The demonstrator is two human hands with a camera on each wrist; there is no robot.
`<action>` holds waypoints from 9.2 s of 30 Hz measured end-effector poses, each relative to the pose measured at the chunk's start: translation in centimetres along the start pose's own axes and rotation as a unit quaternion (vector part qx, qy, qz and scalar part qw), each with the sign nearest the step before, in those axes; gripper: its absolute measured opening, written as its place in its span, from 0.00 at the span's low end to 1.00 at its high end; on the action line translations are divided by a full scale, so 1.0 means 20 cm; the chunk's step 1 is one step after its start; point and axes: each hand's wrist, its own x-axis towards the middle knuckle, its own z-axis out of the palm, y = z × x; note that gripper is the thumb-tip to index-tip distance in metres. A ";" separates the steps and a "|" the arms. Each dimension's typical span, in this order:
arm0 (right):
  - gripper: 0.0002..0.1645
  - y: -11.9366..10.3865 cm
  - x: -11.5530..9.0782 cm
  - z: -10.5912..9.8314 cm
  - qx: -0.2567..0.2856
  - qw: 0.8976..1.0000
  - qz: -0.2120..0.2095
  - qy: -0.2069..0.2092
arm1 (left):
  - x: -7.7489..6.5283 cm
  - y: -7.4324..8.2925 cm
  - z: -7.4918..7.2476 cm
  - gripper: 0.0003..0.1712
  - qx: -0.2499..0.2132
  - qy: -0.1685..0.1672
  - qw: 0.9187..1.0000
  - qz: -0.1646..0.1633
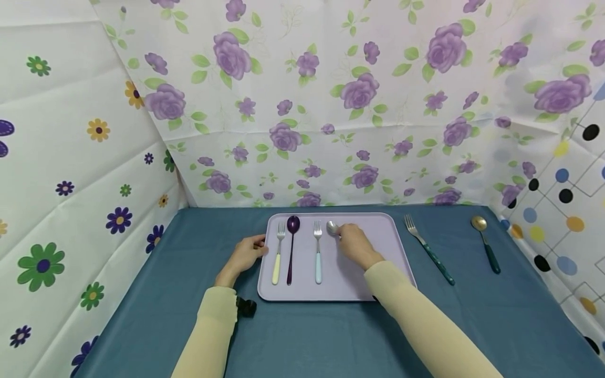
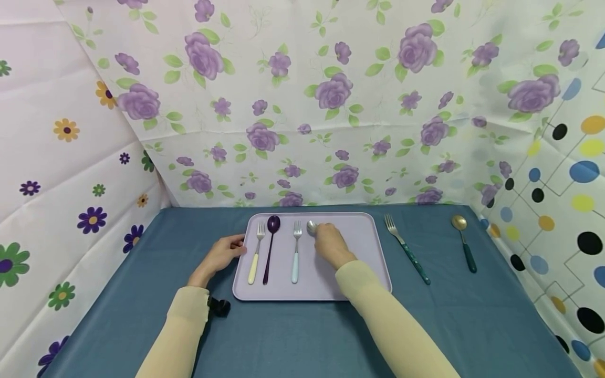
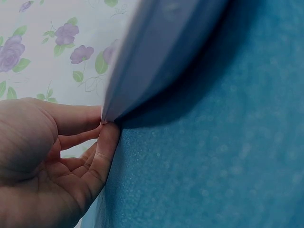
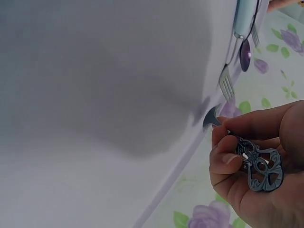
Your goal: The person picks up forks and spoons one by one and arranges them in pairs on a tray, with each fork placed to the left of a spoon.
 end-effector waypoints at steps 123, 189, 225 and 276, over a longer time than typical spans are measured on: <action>0.16 0.26 -0.02 -0.20 0.006 0.998 0.050 0.023 | 0.00 0.01 0.00 0.30 0.000 -0.003 1.000 0.013; 0.26 0.85 -0.17 -0.48 -0.015 0.989 0.133 -0.062 | -0.01 -0.01 -0.01 0.30 -0.002 0.000 1.000 0.016; 0.20 0.85 -0.22 -0.36 -0.110 0.991 0.078 -0.016 | -0.02 0.01 -0.01 0.30 -0.007 0.003 1.000 0.020; 0.28 0.80 -0.15 -0.42 -0.023 0.990 0.130 -0.042 | -0.01 0.01 -0.01 0.29 -0.002 0.007 1.000 0.017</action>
